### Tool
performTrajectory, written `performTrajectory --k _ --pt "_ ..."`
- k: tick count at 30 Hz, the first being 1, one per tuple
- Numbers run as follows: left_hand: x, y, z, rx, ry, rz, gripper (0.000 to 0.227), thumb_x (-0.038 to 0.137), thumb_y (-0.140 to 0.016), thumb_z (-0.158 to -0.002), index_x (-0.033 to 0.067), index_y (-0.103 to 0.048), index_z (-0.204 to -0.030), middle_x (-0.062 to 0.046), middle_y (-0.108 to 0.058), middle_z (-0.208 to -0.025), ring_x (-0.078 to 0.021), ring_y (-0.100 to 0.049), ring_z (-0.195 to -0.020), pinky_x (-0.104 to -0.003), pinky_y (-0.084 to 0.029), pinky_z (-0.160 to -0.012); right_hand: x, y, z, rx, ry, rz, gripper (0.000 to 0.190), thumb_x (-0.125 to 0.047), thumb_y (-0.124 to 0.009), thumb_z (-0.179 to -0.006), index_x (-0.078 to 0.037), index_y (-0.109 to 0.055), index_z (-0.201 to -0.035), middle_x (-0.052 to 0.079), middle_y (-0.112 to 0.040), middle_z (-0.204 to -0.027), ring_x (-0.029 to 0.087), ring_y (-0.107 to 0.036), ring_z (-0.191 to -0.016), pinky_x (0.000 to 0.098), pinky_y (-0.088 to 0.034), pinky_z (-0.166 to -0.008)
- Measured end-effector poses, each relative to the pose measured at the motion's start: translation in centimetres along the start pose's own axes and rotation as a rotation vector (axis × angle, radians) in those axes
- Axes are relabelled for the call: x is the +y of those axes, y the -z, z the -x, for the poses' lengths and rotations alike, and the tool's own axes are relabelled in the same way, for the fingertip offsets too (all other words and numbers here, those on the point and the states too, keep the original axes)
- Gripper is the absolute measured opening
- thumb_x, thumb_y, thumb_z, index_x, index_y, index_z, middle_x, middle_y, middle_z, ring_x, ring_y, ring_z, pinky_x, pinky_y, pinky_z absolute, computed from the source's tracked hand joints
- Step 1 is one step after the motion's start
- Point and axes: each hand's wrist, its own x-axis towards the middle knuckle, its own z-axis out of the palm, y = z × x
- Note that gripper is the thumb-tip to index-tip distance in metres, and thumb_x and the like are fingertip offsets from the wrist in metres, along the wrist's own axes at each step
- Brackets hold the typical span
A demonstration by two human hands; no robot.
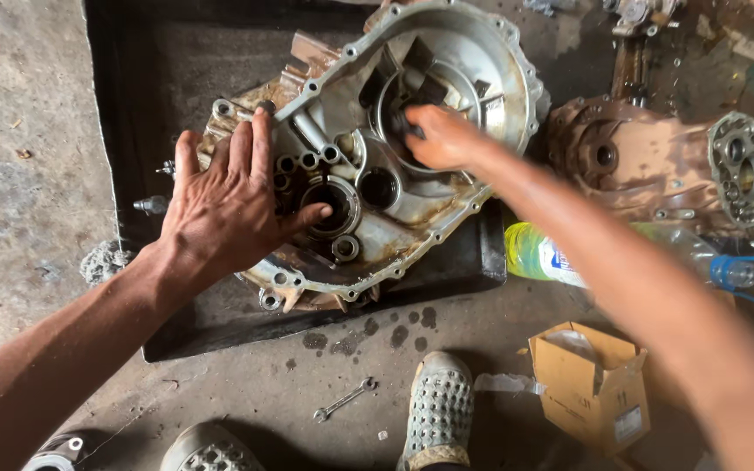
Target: The person pours a liquid from a plastic bottle into a disassembled engine casing and then uses a cloth to scrub the interior surfaces. The person repeatedly wipes the inside of the casing, focusing on the central bearing area and the surrounding metal walls.
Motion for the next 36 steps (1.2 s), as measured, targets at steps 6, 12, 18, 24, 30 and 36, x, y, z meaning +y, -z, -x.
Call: performTrajectory --k 6,12,18,24,30,36 --pt "-0.1 0.1 0.2 0.001 -0.002 -0.005 0.120 0.085 -0.037 -0.088 -0.0093 -0.008 -0.156 -0.028 -0.035 -0.154 -0.0383 -0.043 -0.137 -0.069 -0.011 -0.115 -0.6 4.9 2.9 -0.239 0.094 0.531 0.050 -0.004 -0.064 -0.082 -0.014 -0.068 -0.131 0.018 -0.069 -0.124 0.034 -0.068 -0.109 0.0467 -0.055 -0.094" --pt "-0.1 0.2 0.0 -0.026 0.004 -0.038 0.120 0.085 -0.034 -0.087 -0.0089 -0.008 -0.156 -0.026 -0.035 -0.155 -0.0377 -0.044 -0.138 -0.070 -0.015 -0.114 -1.5 2.9 3.0 -0.017 0.337 0.018 0.029 -0.010 -0.067 -0.090 -0.008 -0.070 -0.119 0.017 -0.074 -0.116 0.033 -0.070 -0.110 0.0451 -0.058 -0.092" --pt "-0.3 -0.2 0.0 0.033 -0.024 0.021 0.122 0.087 -0.036 -0.086 -0.0090 -0.007 -0.155 -0.029 -0.034 -0.154 -0.0408 -0.039 -0.139 -0.071 -0.012 -0.111 -0.5 5.0 4.0 -0.172 0.241 0.587 0.027 -0.003 -0.061 -0.092 -0.011 -0.077 -0.112 0.015 -0.078 -0.112 0.030 -0.074 -0.100 0.0442 -0.060 -0.090" --pt "-0.4 -0.3 0.2 -0.006 -0.013 -0.009 0.121 0.084 -0.037 -0.088 -0.0114 -0.007 -0.157 -0.028 -0.039 -0.150 -0.0376 -0.044 -0.138 -0.070 -0.013 -0.115 -1.4 3.8 4.0 -0.092 0.385 0.231 0.034 -0.007 -0.060 -0.089 -0.003 -0.071 -0.120 0.023 -0.070 -0.114 0.040 -0.066 -0.103 0.0483 -0.052 -0.089" --pt "0.3 0.8 0.3 0.054 -0.011 -0.024 0.121 0.085 -0.037 -0.084 -0.0108 -0.013 -0.152 -0.026 -0.042 -0.147 -0.0357 -0.045 -0.134 -0.068 -0.016 -0.111 0.0 4.7 3.8 -0.066 0.362 0.647 0.021 -0.013 -0.061 -0.092 -0.009 -0.074 -0.108 0.015 -0.073 -0.108 0.034 -0.066 -0.113 0.0468 -0.050 -0.105" --pt "0.0 -0.1 0.5 0.068 -0.017 -0.016 0.121 0.085 -0.034 -0.087 -0.0124 -0.012 -0.155 -0.027 -0.041 -0.150 -0.0353 -0.042 -0.140 -0.067 -0.016 -0.116 0.4 2.2 2.7 0.044 0.406 0.193 0.032 -0.013 -0.065 -0.087 0.000 -0.070 -0.116 0.025 -0.071 -0.112 0.042 -0.066 -0.106 0.0487 -0.053 -0.092"
